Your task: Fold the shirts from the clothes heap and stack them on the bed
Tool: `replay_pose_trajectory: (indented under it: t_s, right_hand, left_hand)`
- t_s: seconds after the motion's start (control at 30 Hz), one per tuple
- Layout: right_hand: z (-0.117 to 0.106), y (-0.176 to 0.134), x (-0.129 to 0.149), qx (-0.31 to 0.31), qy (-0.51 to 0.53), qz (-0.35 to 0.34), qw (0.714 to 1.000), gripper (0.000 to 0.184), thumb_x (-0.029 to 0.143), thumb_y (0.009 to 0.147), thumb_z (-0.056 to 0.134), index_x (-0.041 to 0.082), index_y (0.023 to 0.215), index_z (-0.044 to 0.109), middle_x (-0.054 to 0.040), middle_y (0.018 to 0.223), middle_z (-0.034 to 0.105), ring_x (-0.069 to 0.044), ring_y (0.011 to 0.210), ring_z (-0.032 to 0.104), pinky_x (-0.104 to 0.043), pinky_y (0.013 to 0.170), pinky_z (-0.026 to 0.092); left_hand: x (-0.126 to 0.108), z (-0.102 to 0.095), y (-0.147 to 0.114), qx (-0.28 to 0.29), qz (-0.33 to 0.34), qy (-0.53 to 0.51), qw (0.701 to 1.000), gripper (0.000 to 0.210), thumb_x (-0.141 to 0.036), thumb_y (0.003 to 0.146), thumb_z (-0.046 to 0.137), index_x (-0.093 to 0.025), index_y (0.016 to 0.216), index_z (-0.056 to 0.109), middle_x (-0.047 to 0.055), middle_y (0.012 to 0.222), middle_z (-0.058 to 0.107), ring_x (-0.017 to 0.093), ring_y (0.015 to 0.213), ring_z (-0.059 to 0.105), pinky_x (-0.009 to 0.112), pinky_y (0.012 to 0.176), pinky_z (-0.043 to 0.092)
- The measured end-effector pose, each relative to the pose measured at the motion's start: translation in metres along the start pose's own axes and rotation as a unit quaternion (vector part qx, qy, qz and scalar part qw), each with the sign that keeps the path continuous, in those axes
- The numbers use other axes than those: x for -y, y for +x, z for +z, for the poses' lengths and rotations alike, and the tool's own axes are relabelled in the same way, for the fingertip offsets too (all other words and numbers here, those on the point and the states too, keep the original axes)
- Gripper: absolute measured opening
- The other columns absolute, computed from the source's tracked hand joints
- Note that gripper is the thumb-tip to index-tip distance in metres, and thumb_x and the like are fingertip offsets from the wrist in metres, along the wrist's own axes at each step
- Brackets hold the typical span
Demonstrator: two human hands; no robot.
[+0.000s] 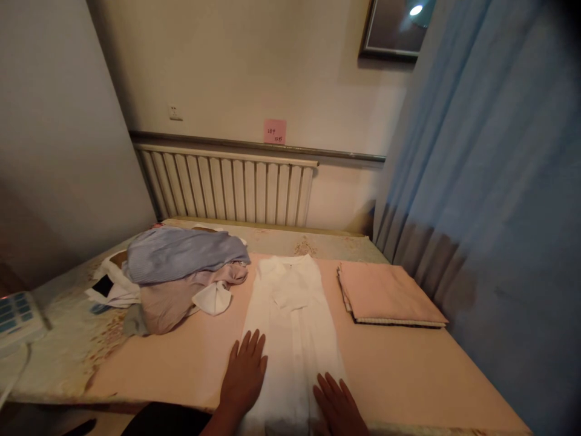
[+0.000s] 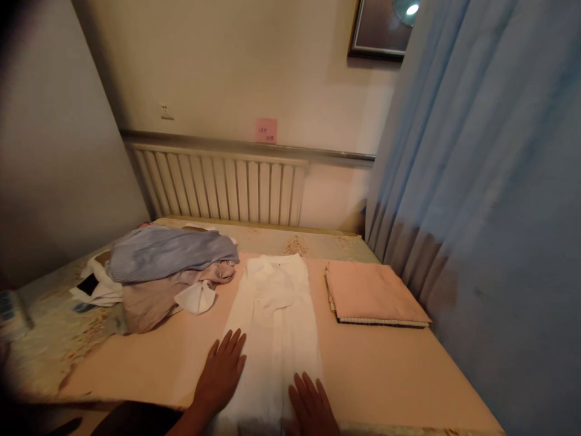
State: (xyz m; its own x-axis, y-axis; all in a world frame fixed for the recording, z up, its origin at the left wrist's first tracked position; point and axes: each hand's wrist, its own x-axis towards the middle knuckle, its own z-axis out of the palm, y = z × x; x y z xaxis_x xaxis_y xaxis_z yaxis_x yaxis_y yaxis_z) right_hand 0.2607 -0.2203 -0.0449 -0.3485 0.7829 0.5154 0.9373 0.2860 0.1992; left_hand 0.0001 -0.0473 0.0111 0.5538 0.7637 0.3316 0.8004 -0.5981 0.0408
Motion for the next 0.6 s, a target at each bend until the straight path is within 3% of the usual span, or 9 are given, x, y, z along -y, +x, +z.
replay_pose_trajectory:
  t_s: [0.3, 0.6]
  right_hand:
    - [0.008, 0.03, 0.01, 0.053, 0.004, 0.068, 0.996, 0.072, 0.047, 0.081, 0.063, 0.021, 0.144, 0.039, -0.011, 0.149, 0.041, -0.033, 0.134, 0.042, -0.048, 0.106, 0.034]
    - [0.01, 0.018, 0.016, -0.006, -0.01, 0.0, 1.0, 0.084, 0.059, 0.08, 0.06, 0.014, 0.146, 0.035, -0.0173, 0.141, 0.05, -0.035, 0.129, 0.047, -0.049, 0.101, 0.039]
  left_hand:
    - [0.002, 0.0, -0.002, -0.01, 0.01, -0.008, 1.0, 0.049, -0.035, 0.096, 0.033, -0.024, 0.142, 0.045, 0.006, 0.149, 0.044, 0.029, 0.139, 0.036, 0.054, 0.112, 0.029]
    - [0.001, 0.001, -0.001, -0.019, 0.006, -0.014, 1.0, 0.049, -0.034, 0.095, 0.034, -0.024, 0.14, 0.047, 0.007, 0.148, 0.046, 0.029, 0.138, 0.038, 0.054, 0.112, 0.028]
